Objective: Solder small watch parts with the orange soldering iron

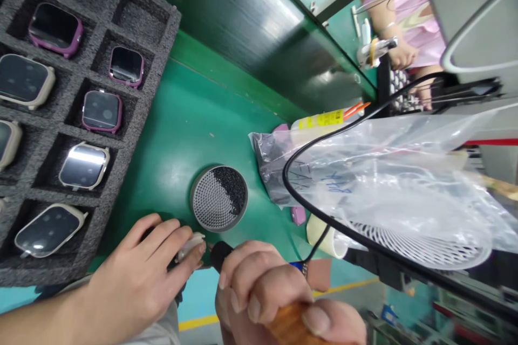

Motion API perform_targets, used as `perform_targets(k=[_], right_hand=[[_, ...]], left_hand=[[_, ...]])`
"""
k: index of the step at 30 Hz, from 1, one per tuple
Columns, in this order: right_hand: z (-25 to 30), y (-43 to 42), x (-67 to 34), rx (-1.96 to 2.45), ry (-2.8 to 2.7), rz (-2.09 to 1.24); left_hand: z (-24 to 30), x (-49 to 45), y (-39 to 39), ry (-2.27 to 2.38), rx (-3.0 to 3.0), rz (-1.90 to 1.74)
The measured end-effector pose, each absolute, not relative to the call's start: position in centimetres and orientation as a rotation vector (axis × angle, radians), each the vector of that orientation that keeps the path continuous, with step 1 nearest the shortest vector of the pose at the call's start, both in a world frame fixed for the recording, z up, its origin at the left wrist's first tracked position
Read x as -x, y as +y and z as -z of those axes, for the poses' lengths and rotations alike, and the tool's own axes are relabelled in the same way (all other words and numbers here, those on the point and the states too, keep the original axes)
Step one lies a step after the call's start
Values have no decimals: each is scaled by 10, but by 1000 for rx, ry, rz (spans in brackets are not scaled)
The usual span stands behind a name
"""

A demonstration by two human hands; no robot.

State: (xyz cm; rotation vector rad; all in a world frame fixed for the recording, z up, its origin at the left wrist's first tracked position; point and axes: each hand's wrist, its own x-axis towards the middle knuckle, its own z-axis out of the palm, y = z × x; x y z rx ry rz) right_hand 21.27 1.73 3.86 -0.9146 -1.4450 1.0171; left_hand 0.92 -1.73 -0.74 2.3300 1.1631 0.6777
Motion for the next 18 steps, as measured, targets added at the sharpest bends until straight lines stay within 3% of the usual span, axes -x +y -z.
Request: perform_targets(k=[4,9,18], right_hand=[[-27,22,-207,635,-1345,-1088],[-30,6,-188,1013,-1244,-972],[-26,4,-174,994,-1149,-893]], left_hand=[[6,-10,-15,1167,-2337,-691],[2,-12,-9,1171,-2320,-728],[1,-11,-9,1172,-2286,-746]])
